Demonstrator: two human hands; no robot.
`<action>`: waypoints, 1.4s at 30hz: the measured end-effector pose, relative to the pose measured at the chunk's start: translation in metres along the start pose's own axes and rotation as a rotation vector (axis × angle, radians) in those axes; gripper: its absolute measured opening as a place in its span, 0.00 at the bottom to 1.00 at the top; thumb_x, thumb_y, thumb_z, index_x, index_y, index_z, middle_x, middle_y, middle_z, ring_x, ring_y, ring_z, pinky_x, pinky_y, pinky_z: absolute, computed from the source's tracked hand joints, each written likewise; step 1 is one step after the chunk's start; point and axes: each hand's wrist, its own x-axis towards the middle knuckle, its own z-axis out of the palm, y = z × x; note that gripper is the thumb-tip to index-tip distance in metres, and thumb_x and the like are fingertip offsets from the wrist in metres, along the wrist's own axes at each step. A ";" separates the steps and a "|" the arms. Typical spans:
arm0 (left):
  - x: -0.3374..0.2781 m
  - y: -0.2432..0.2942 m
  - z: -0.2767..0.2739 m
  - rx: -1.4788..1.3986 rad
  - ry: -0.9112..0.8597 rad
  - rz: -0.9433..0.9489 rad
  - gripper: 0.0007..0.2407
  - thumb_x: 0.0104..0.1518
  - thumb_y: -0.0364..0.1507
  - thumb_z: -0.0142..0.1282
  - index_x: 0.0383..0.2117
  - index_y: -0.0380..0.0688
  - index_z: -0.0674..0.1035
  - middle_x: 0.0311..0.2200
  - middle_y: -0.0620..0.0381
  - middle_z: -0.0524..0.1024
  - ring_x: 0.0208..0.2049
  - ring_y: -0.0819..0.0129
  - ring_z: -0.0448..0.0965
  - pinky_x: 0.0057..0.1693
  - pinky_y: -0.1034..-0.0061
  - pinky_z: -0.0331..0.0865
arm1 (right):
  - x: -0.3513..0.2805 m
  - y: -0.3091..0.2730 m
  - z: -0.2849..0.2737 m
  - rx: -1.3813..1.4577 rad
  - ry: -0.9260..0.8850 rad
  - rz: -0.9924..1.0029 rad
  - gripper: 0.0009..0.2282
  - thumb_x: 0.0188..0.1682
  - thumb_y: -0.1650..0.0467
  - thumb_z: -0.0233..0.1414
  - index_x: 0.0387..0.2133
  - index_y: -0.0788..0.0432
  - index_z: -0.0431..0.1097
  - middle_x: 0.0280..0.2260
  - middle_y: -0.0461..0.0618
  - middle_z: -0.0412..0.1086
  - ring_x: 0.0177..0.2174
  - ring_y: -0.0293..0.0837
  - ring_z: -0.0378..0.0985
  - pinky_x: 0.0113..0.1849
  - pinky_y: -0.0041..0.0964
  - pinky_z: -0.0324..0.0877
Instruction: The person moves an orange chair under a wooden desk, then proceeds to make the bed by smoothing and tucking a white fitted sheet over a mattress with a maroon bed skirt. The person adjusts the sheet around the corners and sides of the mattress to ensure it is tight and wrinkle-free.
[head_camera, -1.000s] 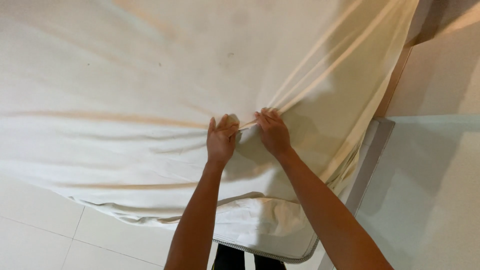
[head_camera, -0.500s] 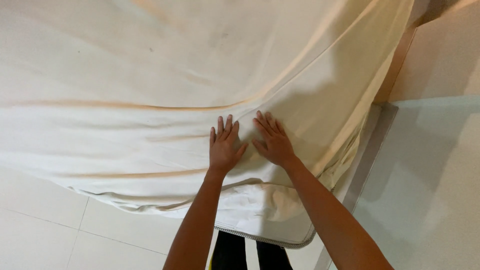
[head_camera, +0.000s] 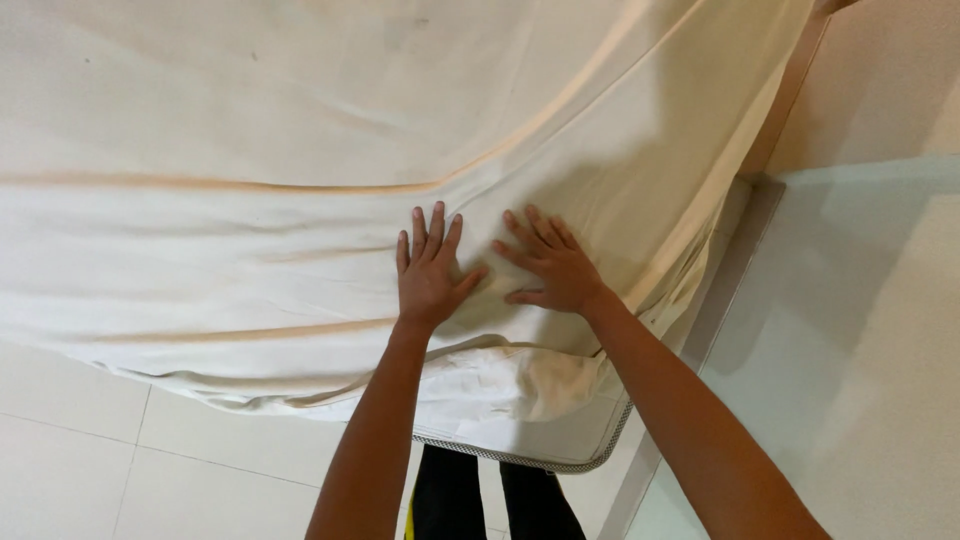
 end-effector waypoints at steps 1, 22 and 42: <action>0.001 0.000 0.000 0.000 0.001 -0.003 0.38 0.52 0.48 0.66 0.70 0.53 0.63 0.75 0.56 0.46 0.76 0.51 0.37 0.73 0.44 0.37 | -0.001 0.001 0.005 0.000 -0.002 -0.002 0.38 0.39 0.50 0.61 0.66 0.39 0.58 0.72 0.48 0.40 0.70 0.56 0.37 0.65 0.62 0.40; -0.059 0.014 0.030 0.029 0.045 0.091 0.15 0.61 0.35 0.58 0.55 0.62 0.80 0.72 0.60 0.59 0.75 0.55 0.48 0.73 0.46 0.44 | -0.029 -0.012 0.035 0.007 0.100 0.026 0.26 0.49 0.60 0.59 0.62 0.48 0.67 0.69 0.38 0.54 0.69 0.48 0.47 0.66 0.54 0.42; -0.097 0.048 0.059 -0.185 0.236 0.074 0.14 0.63 0.20 0.49 0.54 0.42 0.79 0.55 0.53 0.79 0.66 0.55 0.71 0.67 0.57 0.62 | -0.068 -0.028 0.055 0.098 0.354 0.060 0.08 0.56 0.70 0.51 0.41 0.56 0.78 0.55 0.44 0.75 0.63 0.43 0.65 0.63 0.49 0.54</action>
